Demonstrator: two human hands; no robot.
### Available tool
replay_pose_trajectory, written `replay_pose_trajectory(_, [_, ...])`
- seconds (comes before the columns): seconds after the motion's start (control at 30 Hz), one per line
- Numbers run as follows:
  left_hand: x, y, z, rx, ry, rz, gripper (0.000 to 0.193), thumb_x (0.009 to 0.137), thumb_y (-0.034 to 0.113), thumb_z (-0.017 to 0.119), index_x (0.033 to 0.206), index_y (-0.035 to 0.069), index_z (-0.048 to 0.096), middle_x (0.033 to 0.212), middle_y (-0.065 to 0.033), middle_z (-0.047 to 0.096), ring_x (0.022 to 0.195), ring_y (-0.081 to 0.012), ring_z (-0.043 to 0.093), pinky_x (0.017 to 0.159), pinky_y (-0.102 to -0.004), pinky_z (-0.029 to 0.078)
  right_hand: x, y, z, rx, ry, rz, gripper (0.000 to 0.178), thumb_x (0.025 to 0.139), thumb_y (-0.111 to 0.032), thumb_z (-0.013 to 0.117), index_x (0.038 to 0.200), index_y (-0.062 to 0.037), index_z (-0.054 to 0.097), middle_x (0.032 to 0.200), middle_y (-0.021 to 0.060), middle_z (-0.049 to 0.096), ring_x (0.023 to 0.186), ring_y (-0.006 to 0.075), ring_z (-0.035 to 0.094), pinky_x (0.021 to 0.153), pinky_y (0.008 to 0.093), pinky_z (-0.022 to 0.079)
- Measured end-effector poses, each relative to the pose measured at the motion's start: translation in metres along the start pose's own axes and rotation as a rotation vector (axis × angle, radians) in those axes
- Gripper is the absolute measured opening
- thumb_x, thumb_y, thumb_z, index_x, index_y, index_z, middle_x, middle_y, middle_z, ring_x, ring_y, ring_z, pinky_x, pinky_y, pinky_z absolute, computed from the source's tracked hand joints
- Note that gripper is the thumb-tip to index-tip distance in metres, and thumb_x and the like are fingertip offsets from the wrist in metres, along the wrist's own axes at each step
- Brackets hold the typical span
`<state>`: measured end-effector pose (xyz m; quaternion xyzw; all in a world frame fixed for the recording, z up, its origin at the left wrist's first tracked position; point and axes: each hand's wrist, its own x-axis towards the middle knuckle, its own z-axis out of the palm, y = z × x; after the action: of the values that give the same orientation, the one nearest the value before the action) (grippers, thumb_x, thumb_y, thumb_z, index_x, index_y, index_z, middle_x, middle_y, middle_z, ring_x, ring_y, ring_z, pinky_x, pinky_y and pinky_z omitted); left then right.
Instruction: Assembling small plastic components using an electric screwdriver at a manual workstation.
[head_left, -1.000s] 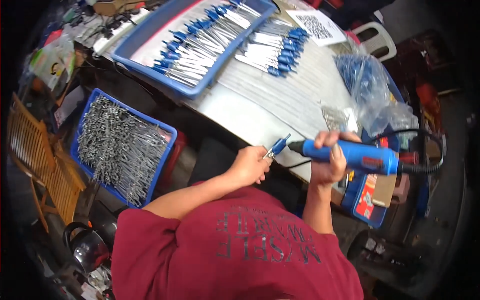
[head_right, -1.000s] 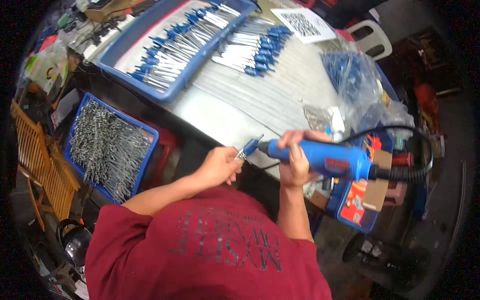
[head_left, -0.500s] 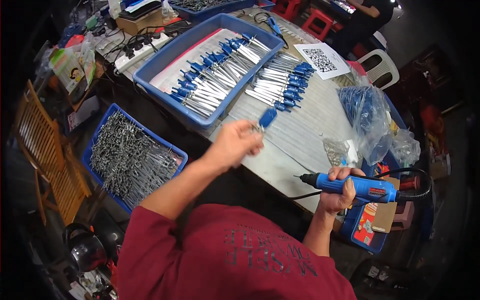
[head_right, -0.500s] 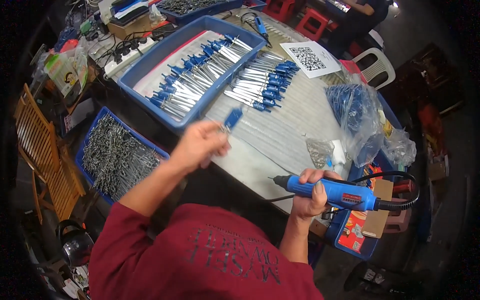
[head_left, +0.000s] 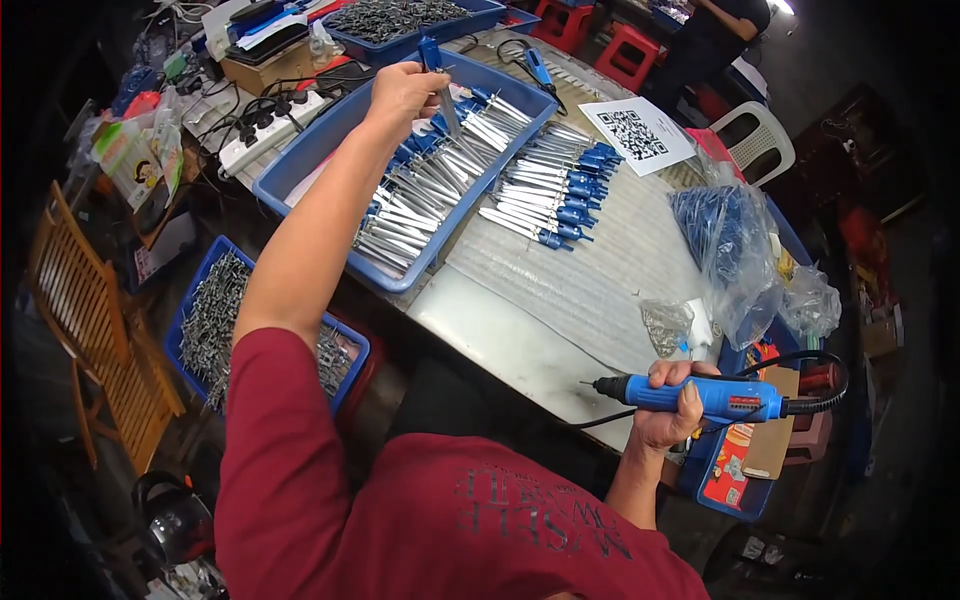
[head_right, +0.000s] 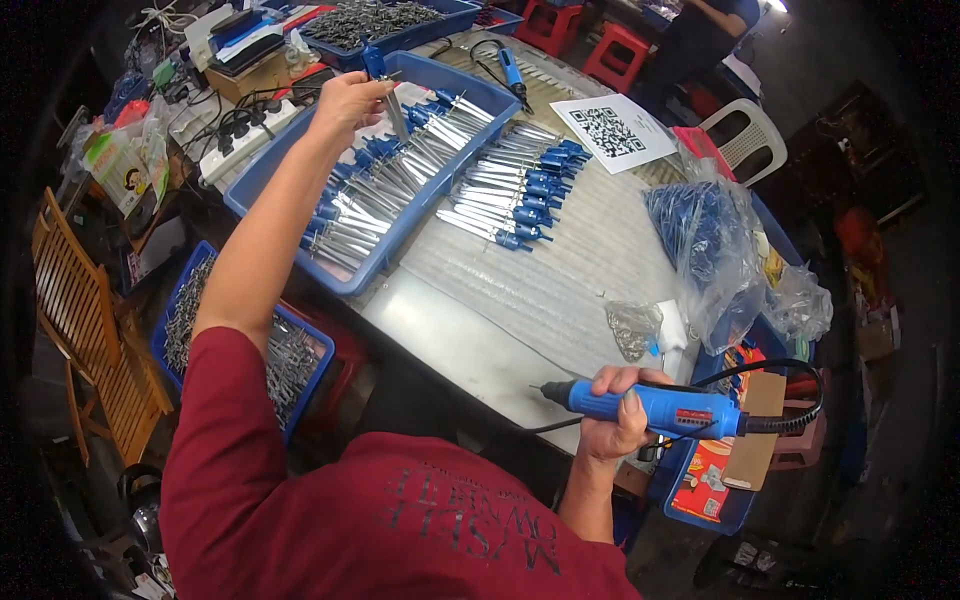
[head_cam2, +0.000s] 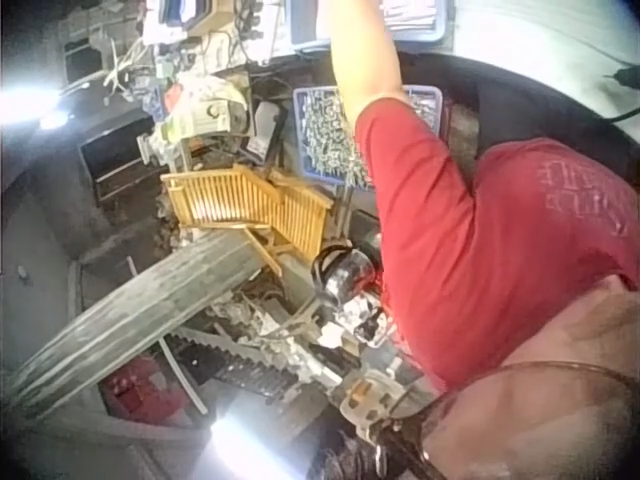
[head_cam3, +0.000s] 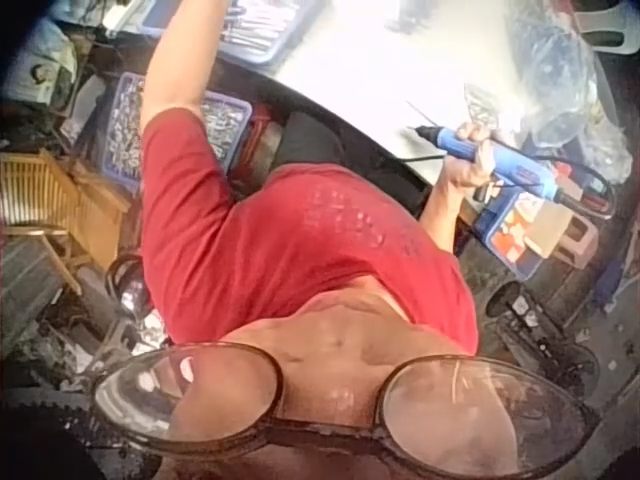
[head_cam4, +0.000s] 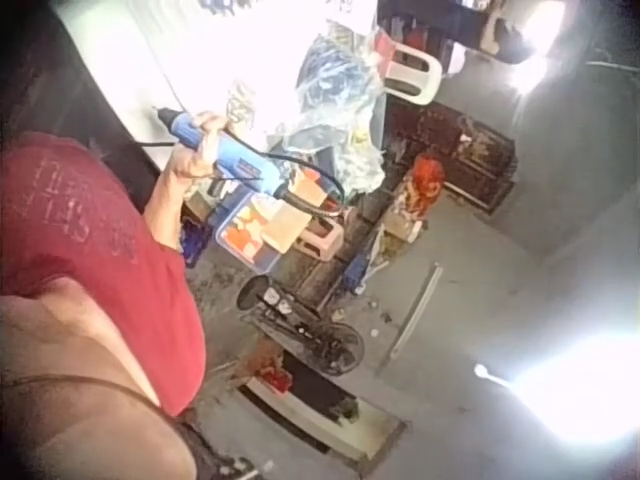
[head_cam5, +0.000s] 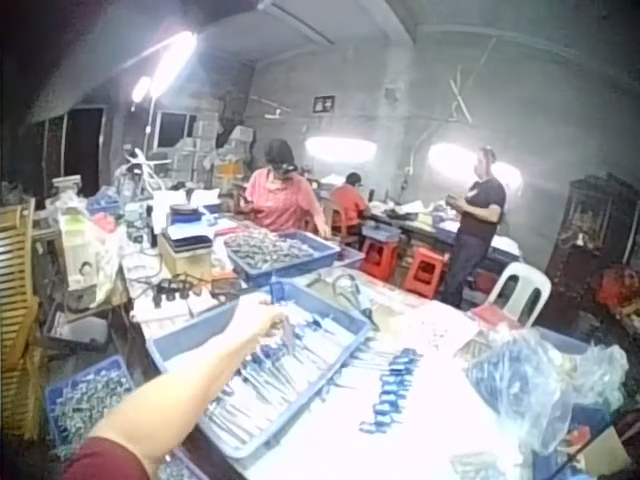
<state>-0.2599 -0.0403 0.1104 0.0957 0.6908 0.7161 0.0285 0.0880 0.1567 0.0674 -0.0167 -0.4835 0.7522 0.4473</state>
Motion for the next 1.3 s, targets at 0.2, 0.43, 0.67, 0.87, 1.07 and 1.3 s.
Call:
replay_pose_trajectory(0.2, [0.064,-0.054,0.024,-0.285,0.046,-0.195,0.009,0.07,0.009,0.057,0.069,0.003,0.051,0.063,-0.0075,0.053,0.05,-0.0148,0.052,0.046,-0.0259,0.047,0.002,0.004,-0.007,0.013,0.048,0.037,0.035,0.064,-0.012,0.052,0.096,-0.0033,0.041,0.066,0.009,0.044,0.054,0.0179,0.043,0.053,0.028,0.038])
replay_pose_trajectory(0.43, [0.1,-0.079,0.074,-0.362,0.216,-0.325,0.01,0.07,0.002,0.054,0.071,-0.007,0.049,0.064,-0.0154,0.052,0.047,-0.0239,0.054,0.04,-0.0319,0.049,0.009,0.009,-0.009,-0.037,0.078,0.037,0.035,0.065,-0.012,0.052,0.096,-0.0032,0.04,0.065,0.0093,0.044,0.053,0.0179,0.043,0.051,0.0278,0.038])
replay_pose_trajectory(0.67, [0.135,-0.105,0.09,-0.184,0.269,-0.458,0.01,0.07,-0.006,0.044,0.078,-0.01,0.047,0.073,-0.0197,0.053,0.054,-0.0271,0.057,0.042,-0.0325,0.051,0.012,0.015,-0.018,-0.038,0.109,0.057,0.035,0.064,-0.01,0.052,0.097,-0.0027,0.04,0.067,0.0096,0.045,0.053,0.0174,0.043,0.051,0.0273,0.038])
replay_pose_trajectory(0.87, [0.135,-0.097,0.094,-0.212,0.202,-0.642,0.01,0.071,-0.006,0.038,0.077,-0.011,0.045,0.076,-0.0212,0.052,0.054,-0.0313,0.057,0.043,-0.0358,0.052,0.016,0.02,-0.024,-0.048,0.117,0.075,0.036,0.064,-0.01,0.053,0.096,-0.0024,0.04,0.068,0.0099,0.046,0.054,0.0175,0.043,0.051,0.0276,0.038])
replay_pose_trajectory(1.07, [0.128,-0.089,0.084,-0.147,0.224,-0.48,0.009,0.071,-0.003,0.042,0.076,-0.008,0.047,0.074,-0.0205,0.055,0.057,-0.0307,0.057,0.049,-0.035,0.052,0.019,0.023,-0.025,-0.045,0.138,0.083,0.036,0.063,-0.01,0.052,0.097,-0.002,0.039,0.068,0.0102,0.046,0.054,0.0177,0.043,0.052,0.0279,0.038])
replay_pose_trajectory(1.3, [0.112,-0.072,0.073,0.918,0.135,-0.183,0.02,0.07,0.009,0.047,0.084,-0.002,0.057,0.087,-0.0179,0.056,0.083,-0.0239,0.055,0.063,-0.0325,0.046,0.018,0.026,-0.026,-0.079,0.148,0.078,0.036,0.063,-0.01,0.052,0.096,-0.0023,0.039,0.068,0.0104,0.046,0.054,0.0174,0.043,0.05,0.0275,0.038])
